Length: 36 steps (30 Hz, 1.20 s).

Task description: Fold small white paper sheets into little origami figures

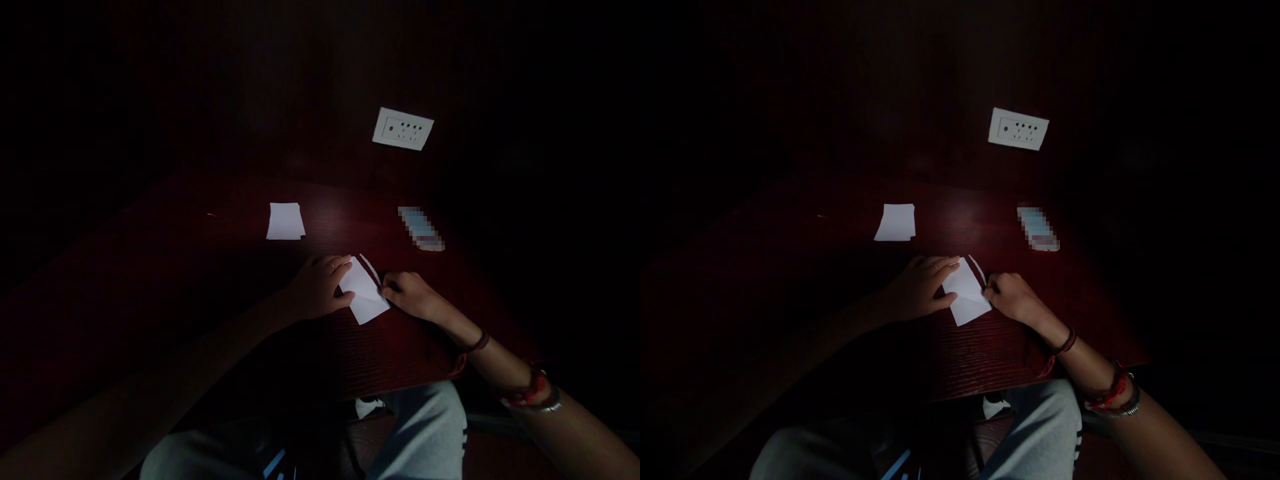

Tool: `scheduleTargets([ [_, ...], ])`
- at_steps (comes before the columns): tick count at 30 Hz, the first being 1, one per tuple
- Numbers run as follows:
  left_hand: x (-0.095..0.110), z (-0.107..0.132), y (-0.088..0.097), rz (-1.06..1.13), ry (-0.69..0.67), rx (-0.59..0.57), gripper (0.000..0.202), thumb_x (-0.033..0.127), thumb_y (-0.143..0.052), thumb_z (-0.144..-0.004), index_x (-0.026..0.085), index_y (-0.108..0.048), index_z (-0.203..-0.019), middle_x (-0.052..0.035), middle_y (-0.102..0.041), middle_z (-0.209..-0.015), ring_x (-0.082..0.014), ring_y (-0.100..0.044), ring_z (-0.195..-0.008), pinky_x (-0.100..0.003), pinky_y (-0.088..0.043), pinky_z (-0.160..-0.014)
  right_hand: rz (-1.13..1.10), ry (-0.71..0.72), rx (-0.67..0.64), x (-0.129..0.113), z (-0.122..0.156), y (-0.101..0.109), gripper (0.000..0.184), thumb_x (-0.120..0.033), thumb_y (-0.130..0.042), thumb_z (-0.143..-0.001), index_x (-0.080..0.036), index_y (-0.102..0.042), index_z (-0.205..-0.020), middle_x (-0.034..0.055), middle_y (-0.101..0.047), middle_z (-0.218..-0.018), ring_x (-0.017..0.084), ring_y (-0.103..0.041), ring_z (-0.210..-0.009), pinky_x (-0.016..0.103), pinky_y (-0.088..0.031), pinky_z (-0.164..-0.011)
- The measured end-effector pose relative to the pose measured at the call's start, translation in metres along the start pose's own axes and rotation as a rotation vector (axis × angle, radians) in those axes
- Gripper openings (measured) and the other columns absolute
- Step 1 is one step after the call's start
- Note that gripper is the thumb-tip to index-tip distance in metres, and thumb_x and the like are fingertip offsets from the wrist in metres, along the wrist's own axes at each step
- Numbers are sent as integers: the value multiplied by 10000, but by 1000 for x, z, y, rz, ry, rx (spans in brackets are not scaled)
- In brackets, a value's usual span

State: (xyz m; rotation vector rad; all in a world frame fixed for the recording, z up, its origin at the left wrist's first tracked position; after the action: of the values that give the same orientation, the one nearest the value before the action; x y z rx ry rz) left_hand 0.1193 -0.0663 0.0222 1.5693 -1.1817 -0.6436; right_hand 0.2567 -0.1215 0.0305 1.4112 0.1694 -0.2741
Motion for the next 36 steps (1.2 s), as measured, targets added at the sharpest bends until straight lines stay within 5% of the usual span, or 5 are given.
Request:
scheduleTargets([
  [8, 0, -1, -1, 13, -5, 10, 523, 416, -422, -781, 138, -376, -1222, -96, -380, -1296, -236, -352, -1153, -383, -256, -923, -90, 15, -12, 0, 4, 2, 286, -371, -425, -780, -156, -603, -718, 28, -593, -628, 115, -512, -556, 212, -319, -516],
  [15, -2, 0, -4, 11, 4, 2, 528, 433, -426, -777, 147, -385, -1218, -88, -379, -1298, -239, -356, -1148, -391, -271, -903, -23, -12, 5, 5, 5, -1, 170, -232, -458, -729, -154, -608, -722, 37, -602, -661, 115, -505, -569, 213, -308, -515],
  [22, -2, -1, -5, 8, -8, 20, 523, 423, -437, -768, 143, -393, -1207, -89, -382, -1297, -233, -356, -1148, -381, -265, -910, -81, 14, -27, 3, 13, 0, 314, -390, -405, -786, -156, -598, -706, 36, -597, -629, 119, -519, -554, 222, -324, -516],
  [28, -4, -1, -7, 6, -19, 20, 529, 429, -427, -772, 142, -382, -1214, -102, -382, -1293, -245, -347, -1154, -390, -258, -915, -69, -19, -16, 8, 17, -3, 173, -232, -450, -733, -154, -604, -722, 45, -614, -677, 124, -531, -591, 221, -332, -535],
  [36, -4, -2, -8, 1, -21, 26, 529, 429, -439, -766, 139, -388, -1205, -98, -392, -1286, -241, -358, -1147, -384, -255, -913, -102, -9, -22, 6, 15, -2, 254, -349, -444, -770, -160, -607, -721, 29, -606, -655, 119, -523, -576, 218, -329, -528],
])
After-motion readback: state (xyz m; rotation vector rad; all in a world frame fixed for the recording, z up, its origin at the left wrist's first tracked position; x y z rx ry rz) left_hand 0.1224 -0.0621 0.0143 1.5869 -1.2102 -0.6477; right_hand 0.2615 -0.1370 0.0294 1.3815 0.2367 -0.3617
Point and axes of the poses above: each hand's wrist, its own z-axis away from the middle knuckle, its own y-axis out of the back of the hand, x = y × z, the point moved 6 cm from there along -z, towards the middle knuckle
